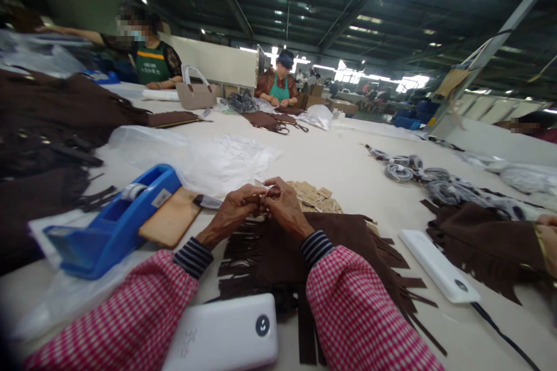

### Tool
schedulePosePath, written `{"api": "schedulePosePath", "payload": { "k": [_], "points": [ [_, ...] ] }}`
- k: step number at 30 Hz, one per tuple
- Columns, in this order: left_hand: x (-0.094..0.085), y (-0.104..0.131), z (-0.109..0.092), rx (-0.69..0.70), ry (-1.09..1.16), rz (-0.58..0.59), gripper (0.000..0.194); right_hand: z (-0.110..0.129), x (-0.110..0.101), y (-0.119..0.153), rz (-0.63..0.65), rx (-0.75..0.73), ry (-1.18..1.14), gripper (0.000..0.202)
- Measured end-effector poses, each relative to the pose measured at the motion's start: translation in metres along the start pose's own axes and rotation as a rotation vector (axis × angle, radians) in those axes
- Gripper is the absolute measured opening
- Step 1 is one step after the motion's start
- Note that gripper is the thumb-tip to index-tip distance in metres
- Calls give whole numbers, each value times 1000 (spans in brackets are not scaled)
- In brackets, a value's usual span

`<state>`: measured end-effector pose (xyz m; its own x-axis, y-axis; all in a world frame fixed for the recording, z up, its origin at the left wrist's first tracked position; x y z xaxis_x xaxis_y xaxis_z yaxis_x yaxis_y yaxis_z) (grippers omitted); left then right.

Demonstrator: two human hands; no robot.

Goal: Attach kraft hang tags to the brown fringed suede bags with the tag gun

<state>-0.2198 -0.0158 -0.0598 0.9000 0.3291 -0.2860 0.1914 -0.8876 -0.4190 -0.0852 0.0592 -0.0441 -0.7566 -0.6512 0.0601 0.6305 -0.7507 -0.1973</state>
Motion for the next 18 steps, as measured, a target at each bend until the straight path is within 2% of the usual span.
{"api": "schedulePosePath", "payload": {
  "k": [2, 5, 10, 12, 18],
  "points": [
    [-2, -1, 3, -19, -55, -48, 38, 4, -5, 6, -18, -2, 0, 40],
    [-12, -4, 8, -99, -38, -155, 32, 10, -25, 21, -82, -7, 77, 36],
    [-37, -6, 15, -257, 55, -530, 30, 18, -72, 59, -153, -31, 376, 23],
    [-43, -5, 19, -300, 68, -628, 29, 21, -84, 75, -139, -53, 514, 19],
    [-55, -4, 32, -254, -106, -796, 24, 15, -98, 104, -130, -131, 760, 14]
  ]
}}
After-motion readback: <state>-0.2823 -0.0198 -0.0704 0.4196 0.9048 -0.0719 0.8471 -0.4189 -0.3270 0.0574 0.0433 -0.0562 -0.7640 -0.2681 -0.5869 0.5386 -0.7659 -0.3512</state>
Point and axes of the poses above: each hand's wrist, its own y-axis away from the middle knuckle, its own x-axis out of the palm, z = x × y, the point moved 2 cm from there along -y, towards the middle knuckle, and after that the axes turned 14 degrees about -y, right-handed, at the moved point
